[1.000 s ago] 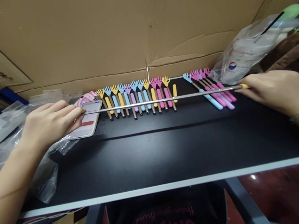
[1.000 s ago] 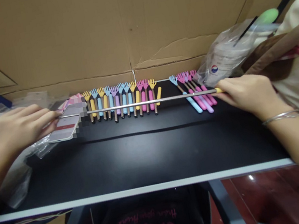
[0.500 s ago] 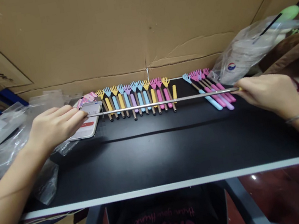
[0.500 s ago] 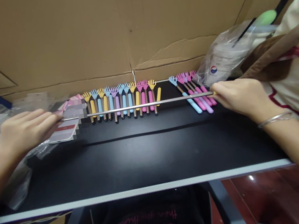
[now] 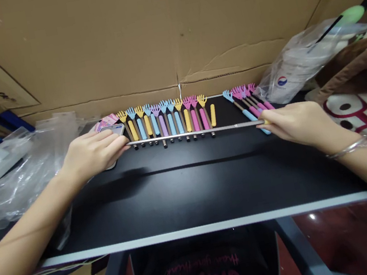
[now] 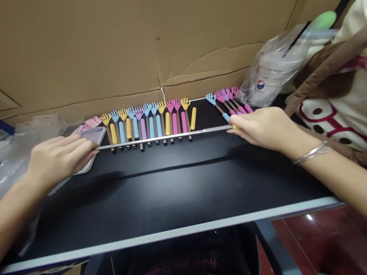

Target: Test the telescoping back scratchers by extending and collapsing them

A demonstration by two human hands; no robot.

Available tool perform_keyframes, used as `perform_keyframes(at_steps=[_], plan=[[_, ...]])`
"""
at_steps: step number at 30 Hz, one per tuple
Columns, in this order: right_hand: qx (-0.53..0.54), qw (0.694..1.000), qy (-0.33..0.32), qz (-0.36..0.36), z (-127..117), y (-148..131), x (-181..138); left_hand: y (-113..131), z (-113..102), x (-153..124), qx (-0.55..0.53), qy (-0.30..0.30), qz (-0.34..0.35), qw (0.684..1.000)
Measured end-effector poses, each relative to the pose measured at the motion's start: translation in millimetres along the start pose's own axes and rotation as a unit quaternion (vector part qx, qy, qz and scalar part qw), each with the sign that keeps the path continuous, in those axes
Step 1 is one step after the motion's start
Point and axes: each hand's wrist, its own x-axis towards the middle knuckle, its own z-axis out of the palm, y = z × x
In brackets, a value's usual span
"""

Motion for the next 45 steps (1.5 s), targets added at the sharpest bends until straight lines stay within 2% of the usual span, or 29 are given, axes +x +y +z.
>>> perform_keyframes(at_steps=[4,8,11,15,19,23,28,35,40,45], plan=[[0.027,1.0,0.002,0.002,1,1,0,1,3,-3,-0.011,-0.018,-0.007,1.0],[0.065,0.997,-0.025,0.023,3,-3,1,5,6,-1,-0.026,-0.037,-0.023,0.999],[0.084,0.996,-0.034,0.027,3,-11,6,11,7,8,-0.042,-0.018,-0.017,0.999],[0.071,0.997,-0.01,0.002,0,-26,15,27,5,27,-0.069,0.0,-0.02,0.997],[0.079,0.997,-0.006,-0.002,-2,-36,22,41,5,43,-0.126,-0.014,-0.04,0.991],[0.089,0.996,-0.013,0.007,0,-36,21,47,5,45,-0.147,-0.017,-0.053,0.988],[0.086,0.996,-0.021,0.006,3,-36,19,47,3,44,-0.147,-0.028,-0.052,0.987],[0.092,0.996,0.001,0.022,1,-35,15,37,-1,46,-0.114,-0.008,-0.044,0.992],[0.105,0.994,0.01,0.042,-2,-21,9,27,1,40,-0.113,-0.049,-0.056,0.991],[0.107,0.993,0.003,0.047,0,-11,8,25,5,36,-0.11,-0.053,-0.057,0.991]])
